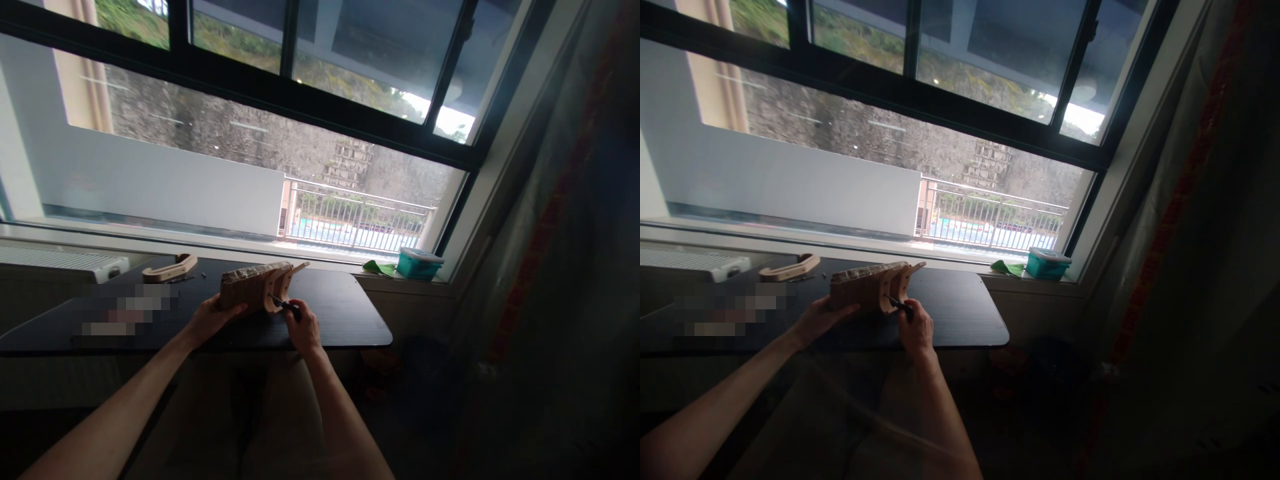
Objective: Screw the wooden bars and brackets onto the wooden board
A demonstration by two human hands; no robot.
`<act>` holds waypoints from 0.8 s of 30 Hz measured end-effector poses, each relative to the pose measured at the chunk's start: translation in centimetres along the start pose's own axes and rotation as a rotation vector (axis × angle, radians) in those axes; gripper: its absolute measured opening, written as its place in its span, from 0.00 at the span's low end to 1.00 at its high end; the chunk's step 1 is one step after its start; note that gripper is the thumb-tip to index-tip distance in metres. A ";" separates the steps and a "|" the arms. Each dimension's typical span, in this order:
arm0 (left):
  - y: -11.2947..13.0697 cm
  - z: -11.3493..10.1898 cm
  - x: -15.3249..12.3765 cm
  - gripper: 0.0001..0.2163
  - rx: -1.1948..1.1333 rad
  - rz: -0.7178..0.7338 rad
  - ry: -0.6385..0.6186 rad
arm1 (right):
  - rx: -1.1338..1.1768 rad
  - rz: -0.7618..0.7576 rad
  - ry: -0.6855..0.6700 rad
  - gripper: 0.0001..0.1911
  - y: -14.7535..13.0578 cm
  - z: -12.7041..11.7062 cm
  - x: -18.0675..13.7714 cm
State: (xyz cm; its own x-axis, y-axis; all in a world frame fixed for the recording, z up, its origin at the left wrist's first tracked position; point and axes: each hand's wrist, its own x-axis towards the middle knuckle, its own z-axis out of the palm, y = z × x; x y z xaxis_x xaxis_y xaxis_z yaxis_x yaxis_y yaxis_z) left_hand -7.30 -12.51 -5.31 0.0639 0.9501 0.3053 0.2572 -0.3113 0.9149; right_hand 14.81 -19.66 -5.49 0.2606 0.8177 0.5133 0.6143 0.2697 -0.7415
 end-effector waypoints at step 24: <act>-0.4 -0.1 0.1 0.29 0.009 -0.019 -0.004 | 0.117 0.005 0.012 0.13 1.0 0.1 0.5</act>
State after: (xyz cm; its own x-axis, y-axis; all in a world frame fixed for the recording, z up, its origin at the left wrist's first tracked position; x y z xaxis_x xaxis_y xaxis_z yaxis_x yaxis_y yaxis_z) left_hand -7.47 -12.25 -5.59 0.0625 0.9560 0.2865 0.2668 -0.2926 0.9183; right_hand 15.50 -18.95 -6.01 0.2729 0.8130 0.5143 0.5219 0.3240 -0.7891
